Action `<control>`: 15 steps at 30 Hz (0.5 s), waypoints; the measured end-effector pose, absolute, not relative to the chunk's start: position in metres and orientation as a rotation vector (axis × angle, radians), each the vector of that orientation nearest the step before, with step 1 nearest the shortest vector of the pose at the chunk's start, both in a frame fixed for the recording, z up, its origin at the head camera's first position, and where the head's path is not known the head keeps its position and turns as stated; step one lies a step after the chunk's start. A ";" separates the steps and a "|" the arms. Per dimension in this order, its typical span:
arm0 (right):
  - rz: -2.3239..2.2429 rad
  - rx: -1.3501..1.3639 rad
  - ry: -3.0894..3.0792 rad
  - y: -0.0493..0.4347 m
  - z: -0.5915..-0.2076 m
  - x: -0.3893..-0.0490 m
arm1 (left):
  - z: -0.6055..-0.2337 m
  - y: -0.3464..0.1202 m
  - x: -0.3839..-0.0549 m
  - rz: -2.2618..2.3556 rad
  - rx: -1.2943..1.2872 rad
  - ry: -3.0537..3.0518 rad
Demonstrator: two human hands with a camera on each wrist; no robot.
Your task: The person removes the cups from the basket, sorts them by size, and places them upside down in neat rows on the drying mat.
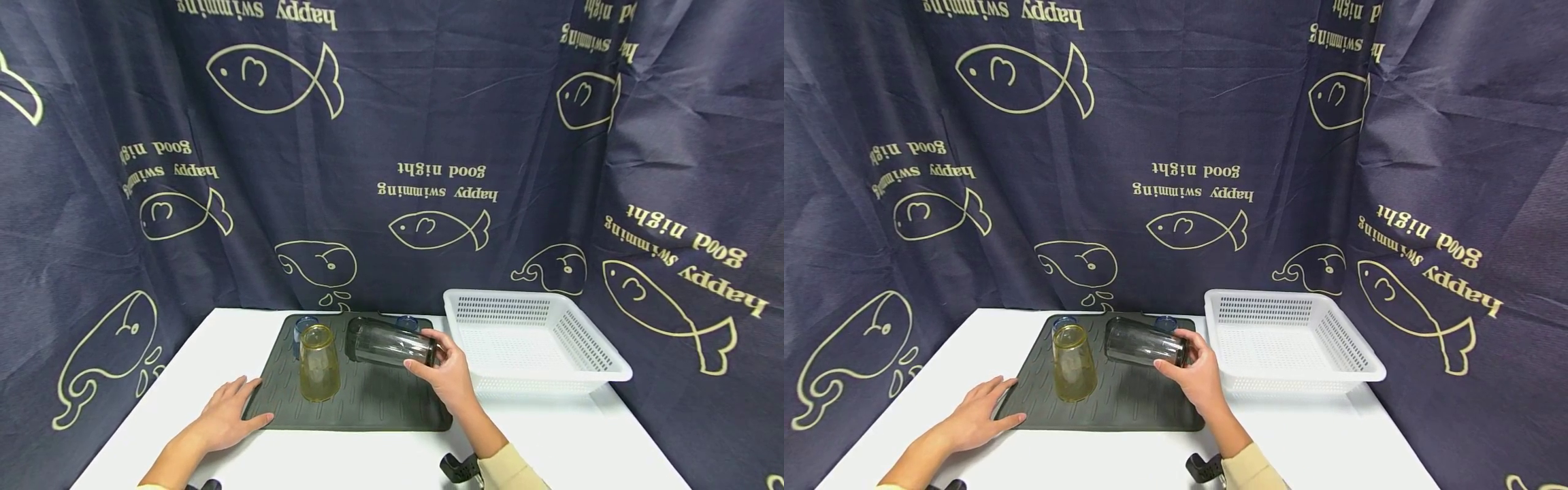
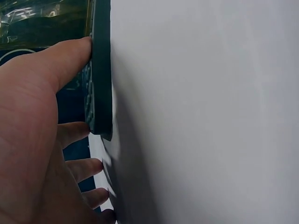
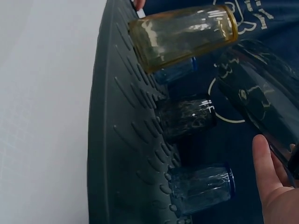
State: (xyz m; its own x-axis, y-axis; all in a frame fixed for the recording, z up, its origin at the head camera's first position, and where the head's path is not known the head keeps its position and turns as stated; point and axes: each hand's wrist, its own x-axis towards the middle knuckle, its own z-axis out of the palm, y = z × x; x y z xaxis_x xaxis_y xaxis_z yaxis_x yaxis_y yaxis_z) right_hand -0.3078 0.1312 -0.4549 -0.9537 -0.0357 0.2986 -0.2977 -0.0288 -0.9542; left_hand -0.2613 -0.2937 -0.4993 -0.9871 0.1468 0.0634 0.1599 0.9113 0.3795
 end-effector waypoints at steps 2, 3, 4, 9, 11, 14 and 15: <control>2.085 0.352 -2.063 0.130 -0.454 -0.310 | -0.499 -0.294 -0.262 -0.599 -0.245 -3.052; 2.076 0.350 -2.071 0.130 -0.454 -0.310 | -0.500 -0.294 -0.262 -0.595 -0.246 -3.054; 2.065 0.349 -2.080 0.129 -0.453 -0.311 | -0.500 -0.294 -0.263 -0.588 -0.246 -3.061; 2.003 0.356 -2.120 0.127 -0.449 -0.314 | -0.499 -0.292 -0.264 -0.567 -0.239 -3.096; 1.981 0.356 -2.136 0.126 -0.447 -0.315 | -0.497 -0.291 -0.264 -0.568 -0.230 -3.111; 1.935 0.355 -2.175 0.126 -0.444 -0.318 | -0.497 -0.290 -0.263 -0.572 -0.218 -3.127; 1.916 0.360 -2.189 0.125 -0.443 -0.319 | -0.496 -0.290 -0.263 -0.576 -0.211 -3.132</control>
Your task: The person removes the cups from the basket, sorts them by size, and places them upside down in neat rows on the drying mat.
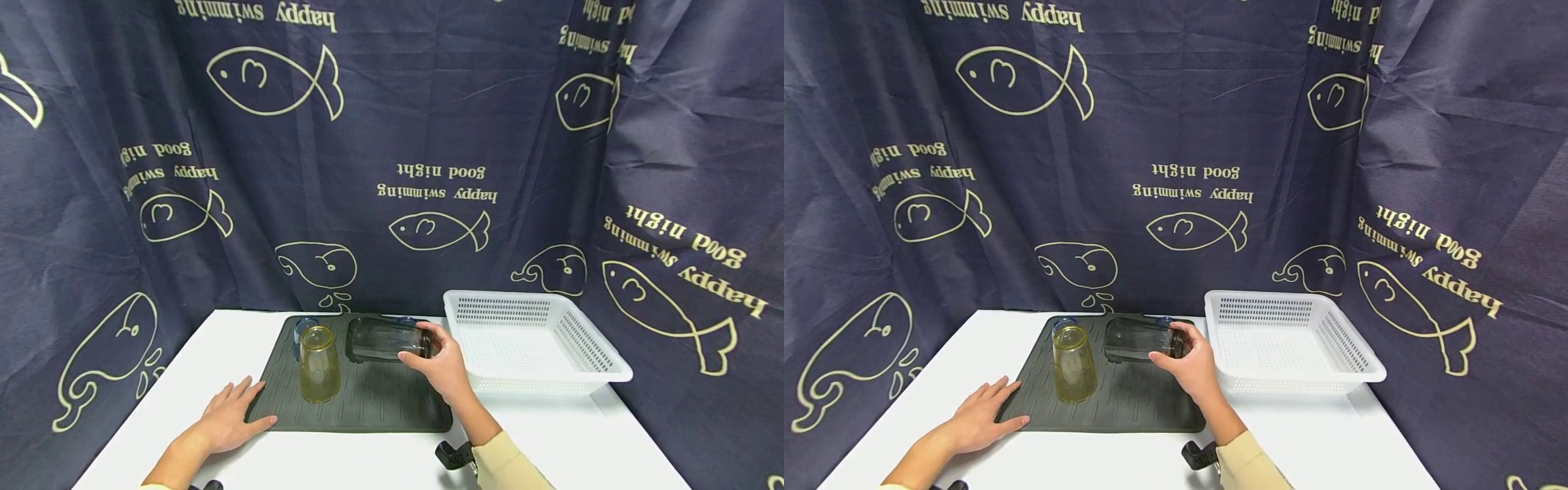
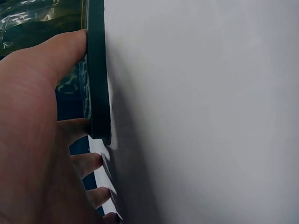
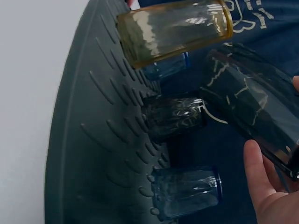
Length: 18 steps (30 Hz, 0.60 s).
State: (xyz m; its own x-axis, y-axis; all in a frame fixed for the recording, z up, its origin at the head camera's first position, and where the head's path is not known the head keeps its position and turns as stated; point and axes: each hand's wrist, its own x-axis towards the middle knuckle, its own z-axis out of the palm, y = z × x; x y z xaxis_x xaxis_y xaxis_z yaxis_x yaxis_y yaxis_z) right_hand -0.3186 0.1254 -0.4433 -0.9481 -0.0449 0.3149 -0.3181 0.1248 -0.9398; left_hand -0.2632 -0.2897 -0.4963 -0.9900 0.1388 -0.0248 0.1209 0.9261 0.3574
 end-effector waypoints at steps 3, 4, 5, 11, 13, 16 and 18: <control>1.879 0.368 -2.219 0.125 -0.441 -0.321 | -0.497 -0.289 -0.264 0.547 0.200 3.029; 1.870 0.373 -2.228 0.125 -0.440 -0.322 | -0.497 -0.289 -0.264 0.544 0.198 3.028; 1.864 0.379 -2.234 0.125 -0.439 -0.323 | -0.497 -0.289 -0.264 0.541 0.195 3.025; 1.829 0.400 -2.266 0.122 -0.435 -0.327 | -0.497 -0.289 -0.267 0.534 0.184 3.005; 1.792 0.401 -2.284 0.121 -0.434 -0.329 | -0.497 -0.289 -0.268 0.534 0.183 3.002; 1.744 0.397 -2.300 0.119 -0.434 -0.331 | -0.497 -0.289 -0.268 0.527 0.183 3.004; 1.732 0.389 -2.300 0.118 -0.434 -0.334 | -0.497 -0.289 -0.268 0.527 0.183 3.004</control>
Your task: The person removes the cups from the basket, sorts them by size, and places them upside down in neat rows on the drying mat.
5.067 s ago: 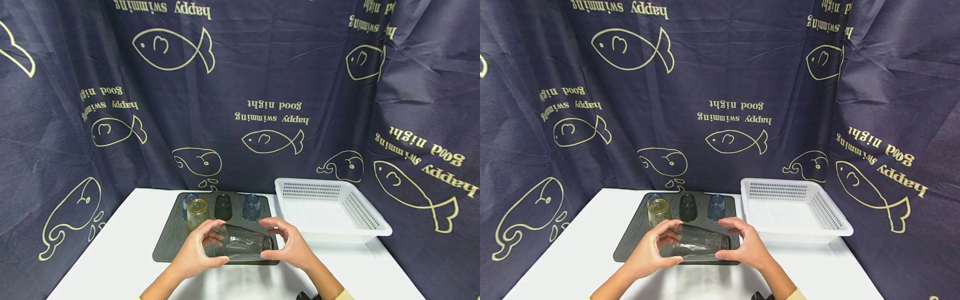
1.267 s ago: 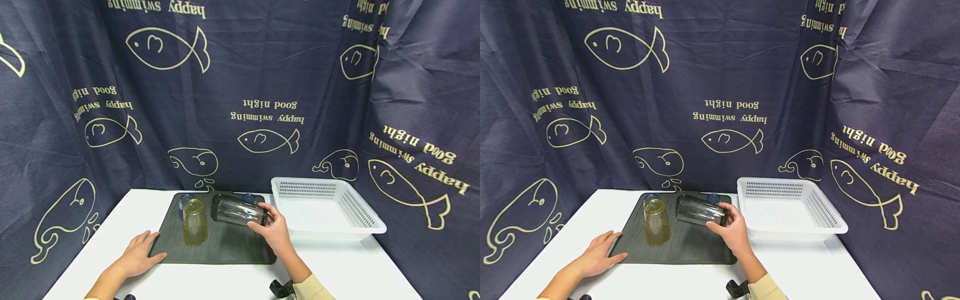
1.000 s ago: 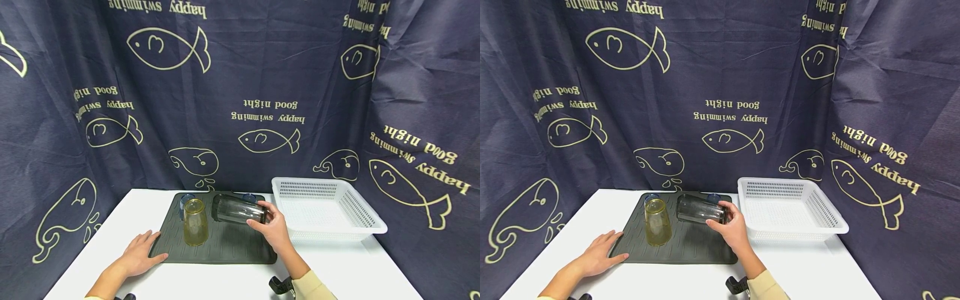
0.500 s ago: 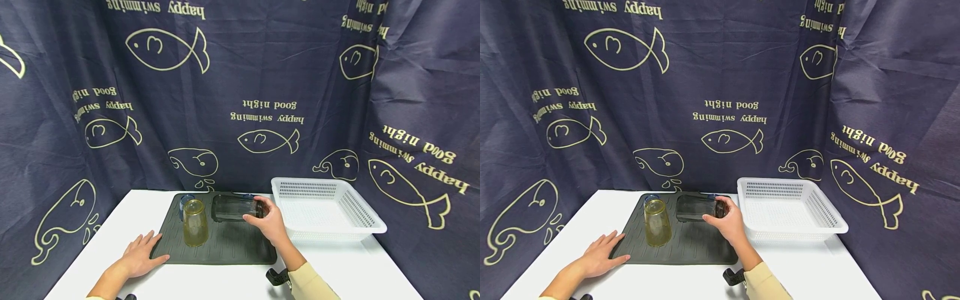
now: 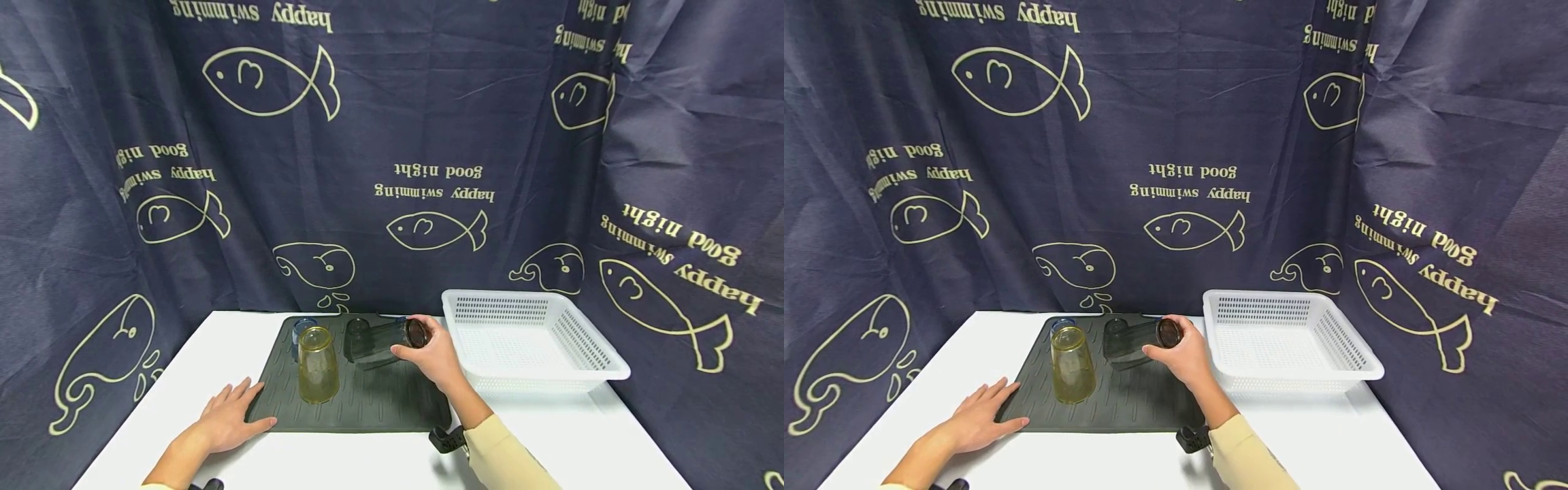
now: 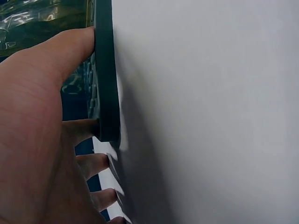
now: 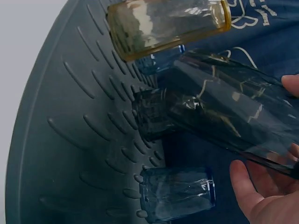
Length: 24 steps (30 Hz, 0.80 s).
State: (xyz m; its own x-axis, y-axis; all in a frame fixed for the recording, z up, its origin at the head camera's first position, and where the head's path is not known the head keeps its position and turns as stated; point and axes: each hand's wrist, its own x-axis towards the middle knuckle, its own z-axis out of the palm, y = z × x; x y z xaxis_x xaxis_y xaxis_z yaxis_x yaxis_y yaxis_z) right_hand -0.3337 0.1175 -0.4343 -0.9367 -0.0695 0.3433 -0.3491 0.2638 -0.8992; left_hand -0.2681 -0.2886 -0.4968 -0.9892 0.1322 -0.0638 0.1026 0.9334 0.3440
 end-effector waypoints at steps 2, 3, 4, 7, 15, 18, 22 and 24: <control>1.725 0.388 -2.296 0.115 -0.435 -0.336 | -0.496 -0.288 -0.268 0.531 0.180 3.004; 1.727 0.387 -2.294 0.114 -0.435 -0.337 | -0.496 -0.288 -0.268 0.534 0.178 3.003; 1.728 0.383 -2.293 0.113 -0.435 -0.338 | -0.496 -0.288 -0.268 0.536 0.177 3.001; 1.713 0.361 -2.305 0.110 -0.435 -0.339 | -0.495 -0.287 -0.268 0.546 0.169 2.995; 1.791 0.406 -2.283 0.108 -0.435 -0.341 | -0.496 -0.288 -0.268 0.534 0.163 3.000; 1.834 0.466 -2.264 0.110 -0.436 -0.342 | -0.497 -0.288 -0.268 0.534 0.155 2.998; 1.767 0.501 -2.290 0.110 -0.439 -0.342 | -0.498 -0.288 -0.269 0.545 0.153 3.001; 1.722 0.499 -2.309 0.110 -0.440 -0.341 | -0.498 -0.289 -0.269 0.546 0.160 3.008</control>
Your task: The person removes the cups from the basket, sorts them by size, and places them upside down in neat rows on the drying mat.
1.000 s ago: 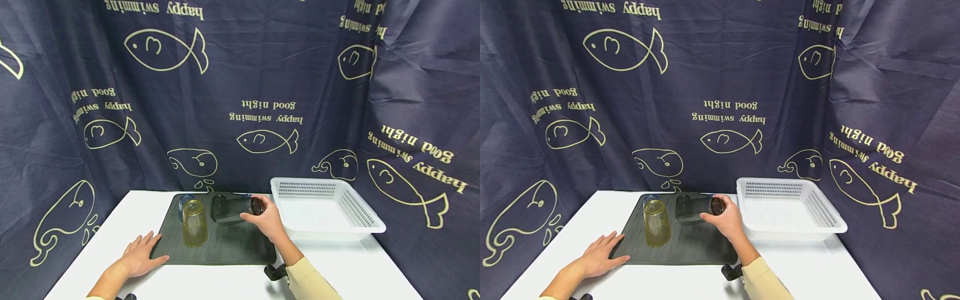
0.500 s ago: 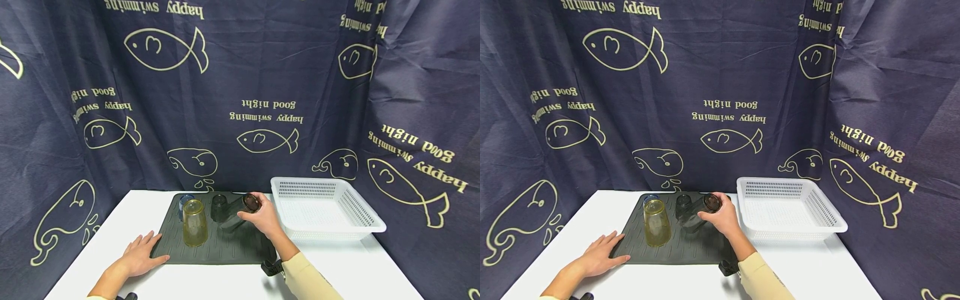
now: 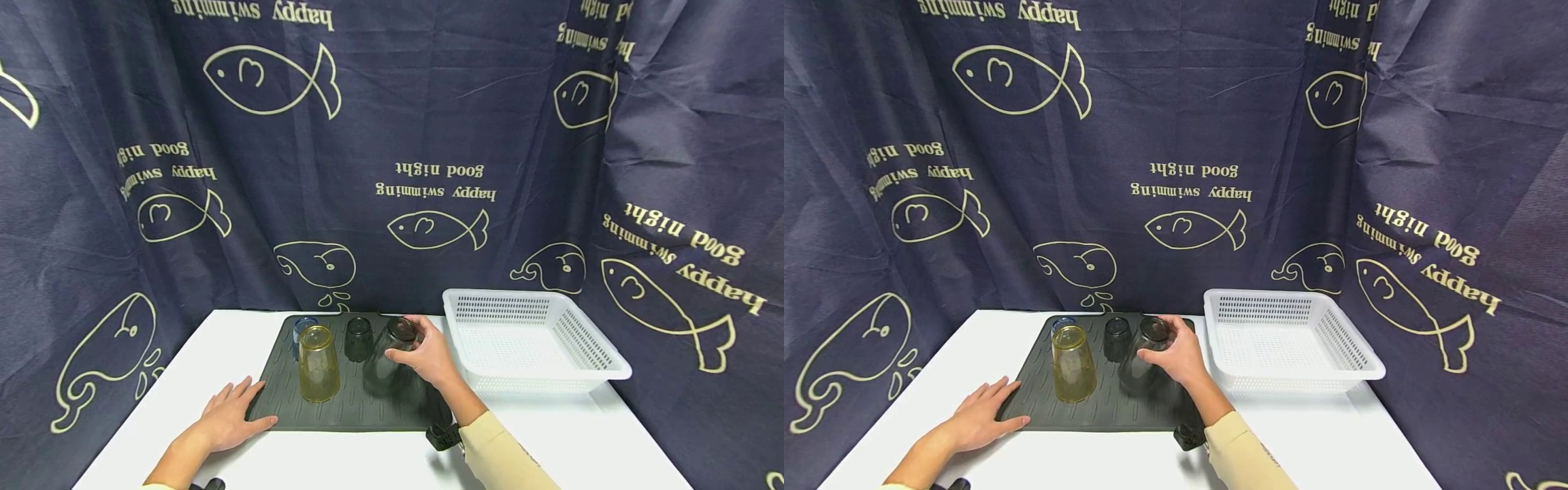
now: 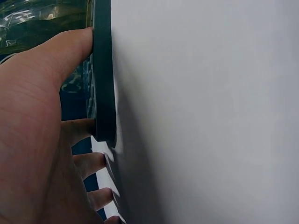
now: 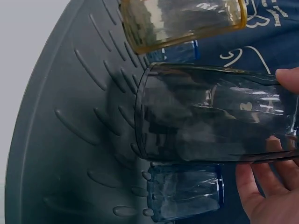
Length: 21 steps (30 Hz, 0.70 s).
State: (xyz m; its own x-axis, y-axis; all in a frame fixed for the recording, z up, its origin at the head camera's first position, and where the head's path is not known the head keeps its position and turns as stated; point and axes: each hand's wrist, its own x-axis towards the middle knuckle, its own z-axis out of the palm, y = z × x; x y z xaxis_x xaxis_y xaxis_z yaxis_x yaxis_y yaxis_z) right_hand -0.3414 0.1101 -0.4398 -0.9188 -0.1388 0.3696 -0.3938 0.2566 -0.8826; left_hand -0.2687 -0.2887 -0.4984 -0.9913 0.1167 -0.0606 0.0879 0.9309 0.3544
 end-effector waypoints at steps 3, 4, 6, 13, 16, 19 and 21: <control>1.685 0.486 -2.332 0.109 -0.441 -0.341 | -0.499 -0.289 -0.268 0.551 0.163 3.011; 1.675 0.484 -2.337 0.109 -0.442 -0.341 | -0.499 -0.290 -0.268 0.553 0.164 3.012; 1.648 0.484 -2.346 0.108 -0.443 -0.342 | -0.499 -0.290 -0.268 0.557 0.165 3.013; 1.562 0.508 -2.390 0.108 -0.445 -0.342 | -0.499 -0.289 -0.266 0.563 0.164 3.022; 1.554 0.512 -2.408 0.108 -0.446 -0.342 | -0.500 -0.289 -0.267 0.560 0.166 3.028; 1.554 0.513 -2.419 0.107 -0.447 -0.342 | -0.500 -0.289 -0.266 0.560 0.167 3.031; 1.552 0.518 -2.423 0.106 -0.448 -0.342 | -0.499 -0.289 -0.266 0.566 0.168 3.031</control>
